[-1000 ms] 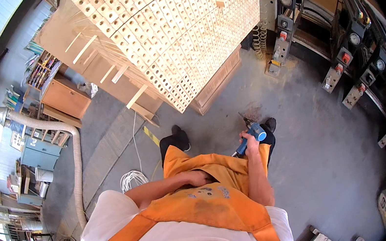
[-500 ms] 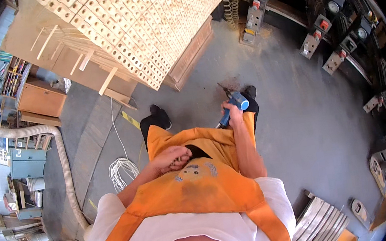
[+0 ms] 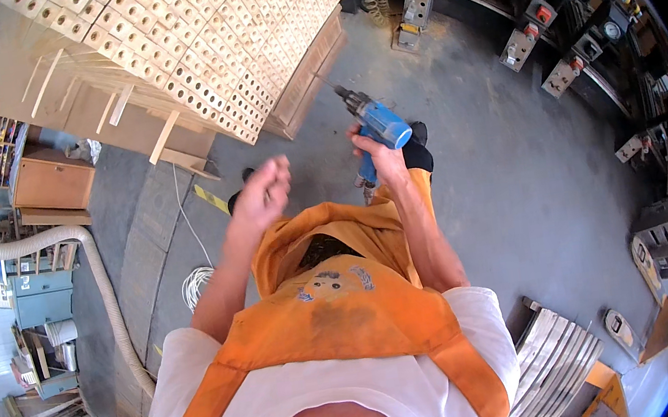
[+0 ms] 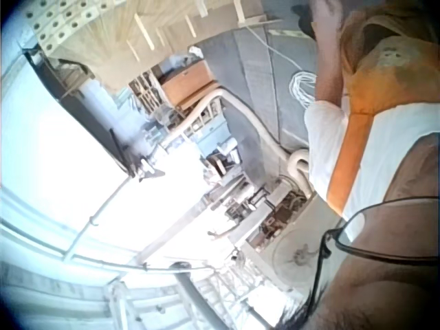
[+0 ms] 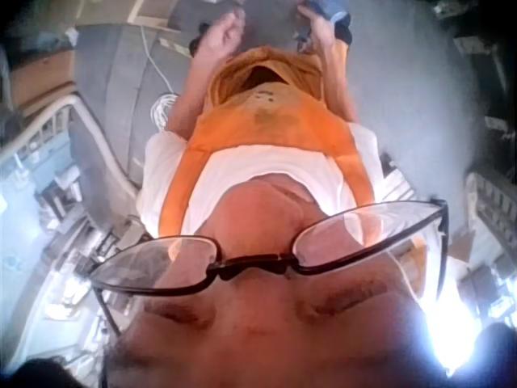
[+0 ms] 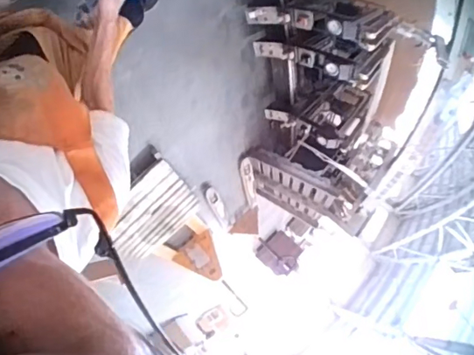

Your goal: The person uses a blue pneumatic drill to create holes in a large wooden board with a pre-marked grid pattern. The person holds the drill with both hands, aligns it with the grid, and drills into the wood repeatedly.

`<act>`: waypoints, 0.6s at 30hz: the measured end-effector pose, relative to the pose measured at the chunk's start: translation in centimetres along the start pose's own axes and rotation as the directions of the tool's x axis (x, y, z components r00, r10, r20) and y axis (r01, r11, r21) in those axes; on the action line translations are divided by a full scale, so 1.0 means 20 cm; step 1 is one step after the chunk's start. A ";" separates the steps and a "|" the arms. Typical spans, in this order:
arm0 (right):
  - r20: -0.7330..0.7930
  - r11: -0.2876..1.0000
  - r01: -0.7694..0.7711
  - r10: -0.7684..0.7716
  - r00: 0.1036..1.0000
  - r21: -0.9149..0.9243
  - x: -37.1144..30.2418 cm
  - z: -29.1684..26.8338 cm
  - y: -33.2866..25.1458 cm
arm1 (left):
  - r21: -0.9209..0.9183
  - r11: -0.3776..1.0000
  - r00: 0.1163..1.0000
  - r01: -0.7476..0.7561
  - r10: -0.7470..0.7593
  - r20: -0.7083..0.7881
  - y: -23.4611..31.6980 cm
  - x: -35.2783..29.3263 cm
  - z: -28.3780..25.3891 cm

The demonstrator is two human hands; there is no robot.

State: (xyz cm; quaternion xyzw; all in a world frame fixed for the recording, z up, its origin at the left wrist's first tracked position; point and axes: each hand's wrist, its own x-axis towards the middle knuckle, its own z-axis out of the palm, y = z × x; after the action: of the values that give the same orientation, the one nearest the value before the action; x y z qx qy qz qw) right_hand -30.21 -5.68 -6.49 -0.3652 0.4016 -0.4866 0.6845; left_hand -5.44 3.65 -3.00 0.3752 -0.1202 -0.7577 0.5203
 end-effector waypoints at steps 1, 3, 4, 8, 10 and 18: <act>0.061 0.999 0.020 -0.018 0.998 -0.026 -0.01 0.04 -0.06 | -0.007 0.996 0.995 -0.088 0.088 0.052 0.11 0.11 -0.04; 0.166 0.997 -0.014 0.026 0.986 -0.073 -0.05 0.12 -0.19 | -0.035 0.977 0.977 -0.209 0.211 0.045 0.31 0.29 -0.06; 0.214 0.996 -0.005 0.023 0.977 -0.084 -0.06 0.14 -0.23 | -0.043 0.970 0.970 -0.240 0.241 0.015 0.38 0.34 -0.02; 0.326 0.995 -0.042 0.071 0.943 -0.096 -0.04 0.16 -0.23 | -0.030 0.964 0.958 -0.264 0.266 0.109 0.49 0.40 0.10; 0.360 0.994 -0.080 0.104 0.927 -0.080 -0.02 0.14 -0.22 | -0.033 0.964 0.959 -0.264 0.266 0.101 0.50 0.40 0.12; 0.378 0.992 -0.067 0.102 0.920 -0.106 0.05 0.07 -0.14 | 0.371 0.894 0.946 -0.251 0.307 -0.101 0.48 0.40 0.17</act>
State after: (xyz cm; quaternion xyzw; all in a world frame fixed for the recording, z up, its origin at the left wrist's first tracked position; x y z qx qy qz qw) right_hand -29.77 -7.17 -3.53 -0.4662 0.2973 -0.3573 0.7528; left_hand -2.58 -8.13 1.36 0.4997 -0.2658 -0.6090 0.5556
